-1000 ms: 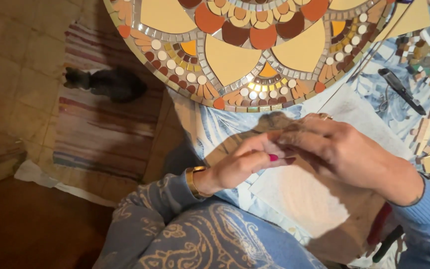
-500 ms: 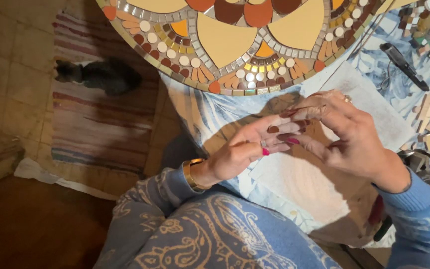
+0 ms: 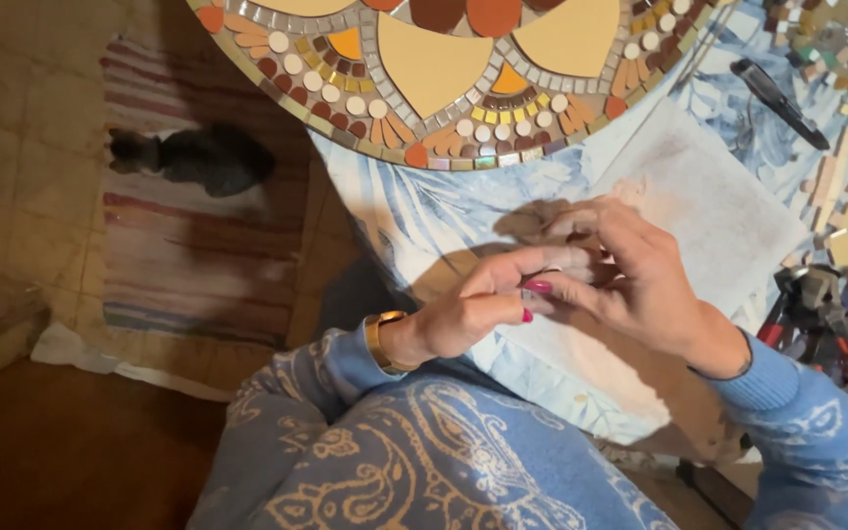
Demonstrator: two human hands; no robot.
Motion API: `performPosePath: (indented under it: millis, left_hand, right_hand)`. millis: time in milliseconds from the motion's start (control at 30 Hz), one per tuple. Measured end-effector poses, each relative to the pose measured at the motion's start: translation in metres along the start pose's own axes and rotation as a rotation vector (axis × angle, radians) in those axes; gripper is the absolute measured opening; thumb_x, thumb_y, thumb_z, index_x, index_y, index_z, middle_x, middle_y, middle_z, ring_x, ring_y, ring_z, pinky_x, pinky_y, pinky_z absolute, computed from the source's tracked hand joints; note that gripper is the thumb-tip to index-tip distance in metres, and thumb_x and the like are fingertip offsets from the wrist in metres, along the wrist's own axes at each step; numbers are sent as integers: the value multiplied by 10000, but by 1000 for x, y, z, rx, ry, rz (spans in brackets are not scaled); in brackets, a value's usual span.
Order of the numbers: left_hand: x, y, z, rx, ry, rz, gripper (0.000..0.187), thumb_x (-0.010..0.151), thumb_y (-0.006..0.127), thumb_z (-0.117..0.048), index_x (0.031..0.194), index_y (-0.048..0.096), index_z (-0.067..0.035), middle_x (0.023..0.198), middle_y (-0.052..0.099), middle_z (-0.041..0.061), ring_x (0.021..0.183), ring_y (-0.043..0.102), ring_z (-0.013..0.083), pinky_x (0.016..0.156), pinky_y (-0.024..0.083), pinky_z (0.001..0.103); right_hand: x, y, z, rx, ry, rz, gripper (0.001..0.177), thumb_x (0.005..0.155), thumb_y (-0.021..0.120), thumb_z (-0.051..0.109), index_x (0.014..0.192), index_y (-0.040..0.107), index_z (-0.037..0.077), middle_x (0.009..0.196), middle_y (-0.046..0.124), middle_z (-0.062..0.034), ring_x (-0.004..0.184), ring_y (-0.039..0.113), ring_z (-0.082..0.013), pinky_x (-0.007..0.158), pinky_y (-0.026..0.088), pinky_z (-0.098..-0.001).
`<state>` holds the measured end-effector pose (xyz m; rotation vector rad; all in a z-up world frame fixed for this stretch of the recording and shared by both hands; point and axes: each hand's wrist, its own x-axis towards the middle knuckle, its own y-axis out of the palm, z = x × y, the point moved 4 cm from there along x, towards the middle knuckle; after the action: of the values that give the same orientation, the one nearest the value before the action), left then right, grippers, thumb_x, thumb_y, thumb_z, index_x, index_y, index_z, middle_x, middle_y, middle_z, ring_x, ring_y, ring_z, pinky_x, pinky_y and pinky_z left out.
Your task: The recorder is sanding and shaping small mosaic tiles using nippers and sandpaper on a workshop table.
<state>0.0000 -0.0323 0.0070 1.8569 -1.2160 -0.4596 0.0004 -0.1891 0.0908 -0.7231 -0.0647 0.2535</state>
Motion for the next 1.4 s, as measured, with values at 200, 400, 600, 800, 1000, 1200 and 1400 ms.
performPosePath:
  millis: [200, 400, 600, 800, 1000, 1200, 1400]
  left_hand:
    - [-18, 22, 6, -171, -88, 48, 671, 991, 457, -85, 1629, 315, 65, 1497, 513, 163, 1353, 553, 212, 1203, 440, 384]
    - [-29, 29, 16, -113, -80, 67, 646, 999, 453, -73, 1617, 349, 82, 1503, 529, 207, 1424, 538, 250, 1283, 396, 418]
    - [-28, 43, 10, -123, -167, 50, 690, 941, 442, -37, 1611, 313, 64, 1595, 473, 220, 1507, 480, 284, 1317, 361, 462]
    - [-28, 52, 22, -52, -278, 13, 673, 965, 446, 20, 1616, 280, 47, 1574, 452, 210, 1481, 462, 275, 1303, 360, 437]
    - [-32, 58, 25, 170, -221, 102, 707, 859, 454, 60, 1556, 346, 106, 1368, 505, 149, 1427, 513, 252, 1321, 403, 406]
    - [-30, 79, -11, 890, -230, -34, 801, 856, 550, 18, 1607, 273, 22, 1313, 617, 213, 1133, 685, 289, 959, 579, 372]
    - [-37, 81, -13, 1107, 177, -50, 648, 931, 717, -36, 1518, 445, 12, 1434, 605, 259, 1285, 660, 405, 1060, 557, 398]
  right_hand:
    - [-46, 14, -8, 400, 311, 56, 190, 949, 743, 92, 1109, 679, 14, 1022, 735, -41, 940, 671, -58, 789, 586, -257]
    - [-73, 19, 6, 577, 436, 28, 265, 1026, 580, 100, 1262, 650, 2, 1132, 733, -54, 996, 652, -73, 847, 566, -257]
    - [-105, 10, 8, 484, 331, -265, 232, 1101, 530, 113, 1298, 591, 7, 1194, 705, -71, 1023, 648, -109, 887, 538, -264]
    - [-95, 5, 51, -721, -76, -90, 267, 860, 756, 218, 1074, 635, 114, 892, 555, -88, 835, 556, -275, 777, 433, -438]
    - [-87, 19, 59, -1043, -238, 134, 350, 826, 718, 412, 1012, 653, 124, 839, 556, -33, 786, 544, -204, 703, 393, -387]
    - [-108, 25, 56, -610, -166, -87, 112, 883, 683, 170, 924, 637, 77, 885, 607, -74, 777, 577, -242, 688, 441, -380]
    - [-145, 52, 25, 118, 368, -226, 143, 1045, 583, 99, 932, 635, 28, 710, 570, -77, 571, 552, -226, 546, 443, -317]
